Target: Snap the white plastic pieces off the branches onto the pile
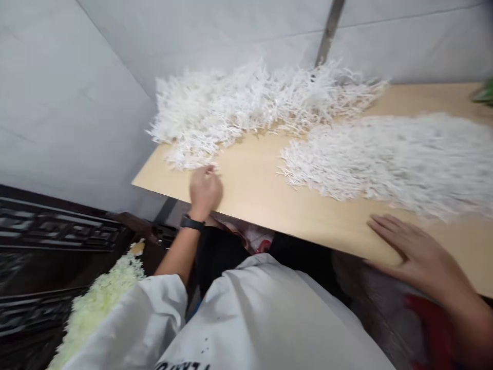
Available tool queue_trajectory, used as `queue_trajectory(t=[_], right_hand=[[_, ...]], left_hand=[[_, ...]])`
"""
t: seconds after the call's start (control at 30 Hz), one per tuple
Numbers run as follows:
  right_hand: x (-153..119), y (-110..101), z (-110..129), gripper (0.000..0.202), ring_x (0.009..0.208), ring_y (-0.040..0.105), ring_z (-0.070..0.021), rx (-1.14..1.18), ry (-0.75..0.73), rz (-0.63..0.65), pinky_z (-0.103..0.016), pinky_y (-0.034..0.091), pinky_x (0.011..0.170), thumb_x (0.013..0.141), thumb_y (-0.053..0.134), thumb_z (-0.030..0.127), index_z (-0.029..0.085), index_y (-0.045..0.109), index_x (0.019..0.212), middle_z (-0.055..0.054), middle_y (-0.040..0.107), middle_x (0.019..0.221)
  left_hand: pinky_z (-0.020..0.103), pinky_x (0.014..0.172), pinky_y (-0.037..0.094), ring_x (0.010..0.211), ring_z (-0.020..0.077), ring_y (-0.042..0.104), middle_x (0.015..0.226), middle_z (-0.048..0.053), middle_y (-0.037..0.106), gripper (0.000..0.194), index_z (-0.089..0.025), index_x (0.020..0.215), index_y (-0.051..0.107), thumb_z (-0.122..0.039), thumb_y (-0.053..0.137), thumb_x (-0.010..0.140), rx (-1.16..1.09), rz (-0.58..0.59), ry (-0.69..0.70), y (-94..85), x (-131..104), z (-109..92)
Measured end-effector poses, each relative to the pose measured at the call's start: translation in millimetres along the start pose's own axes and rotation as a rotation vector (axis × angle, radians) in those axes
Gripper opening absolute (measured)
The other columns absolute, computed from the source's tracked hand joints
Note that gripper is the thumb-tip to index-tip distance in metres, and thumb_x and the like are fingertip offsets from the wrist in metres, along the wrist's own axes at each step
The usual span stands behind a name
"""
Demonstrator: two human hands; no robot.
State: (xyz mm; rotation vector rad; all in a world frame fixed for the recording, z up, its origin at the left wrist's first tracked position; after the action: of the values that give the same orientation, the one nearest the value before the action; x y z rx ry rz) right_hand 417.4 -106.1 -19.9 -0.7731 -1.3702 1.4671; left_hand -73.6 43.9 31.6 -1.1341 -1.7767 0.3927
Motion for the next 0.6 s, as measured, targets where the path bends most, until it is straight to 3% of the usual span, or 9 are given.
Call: queue_trajectory(t=[0.1, 0.27, 0.43, 0.6], right_hand=[[4.6, -12.9, 10.0, 0.069, 0.141, 0.040, -0.0299, 0.000, 0.041, 0.062, -0.045, 0.030, 0.117, 0.089, 0.048, 0.058, 0.020, 0.043, 0.147, -0.010, 0.045, 0.151], [4.7, -11.2, 9.9, 0.069, 0.141, 0.039, -0.0298, 0.047, 0.063, 0.039, -0.044, 0.027, 0.118, 0.088, 0.049, 0.059, 0.022, 0.044, 0.146, -0.010, 0.046, 0.150], [5.0, -8.7, 10.2, 0.068, 0.140, 0.041, -0.0307, 0.089, 0.060, 0.022, -0.047, 0.028, 0.117, 0.086, 0.055, 0.057, 0.026, 0.045, 0.146, -0.008, 0.047, 0.150], [1.9, -4.5, 4.3, 0.078, 0.137, 0.046, -0.0316, 0.084, 0.027, -0.030, -0.050, 0.031, 0.116, 0.083, 0.061, 0.057, 0.034, 0.033, 0.152, -0.005, 0.046, 0.151]], left_hand=[[0.046, 0.110, 0.037, 0.126, 0.0307, 0.050, 0.132, 0.016, 0.059, 0.033, -0.015, 0.117, 0.064, -0.026, 0.059, 0.086, 0.132, 0.145, -0.031, 9.9, 14.2, 25.5], [0.038, 0.098, 0.046, 0.108, 0.0258, 0.060, 0.113, 0.014, 0.067, 0.027, -0.014, 0.110, 0.066, -0.025, 0.050, 0.092, 0.119, 0.174, -0.050, 10.5, 8.8, 33.2], [0.030, 0.083, 0.052, 0.091, 0.0194, 0.065, 0.105, 0.010, 0.070, 0.026, -0.014, 0.106, 0.068, -0.023, 0.051, 0.088, 0.027, 0.038, -0.139, -0.9, 13.7, 32.7], [0.028, 0.074, 0.052, 0.077, 0.0166, 0.064, 0.089, 0.006, 0.071, 0.022, -0.015, 0.097, 0.070, -0.023, 0.055, 0.082, -0.091, -0.161, -0.210, -35.0, 63.9, 30.0]])
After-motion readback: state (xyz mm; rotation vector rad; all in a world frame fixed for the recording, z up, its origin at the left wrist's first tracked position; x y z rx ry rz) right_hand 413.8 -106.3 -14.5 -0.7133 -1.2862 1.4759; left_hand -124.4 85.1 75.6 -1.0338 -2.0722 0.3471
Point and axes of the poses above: each hand's wrist, its own x-axis towards the middle knuckle, its own y-axis out of the palm, z = x × y, the point moved 2 cm from there along x, towards the middle knuckle
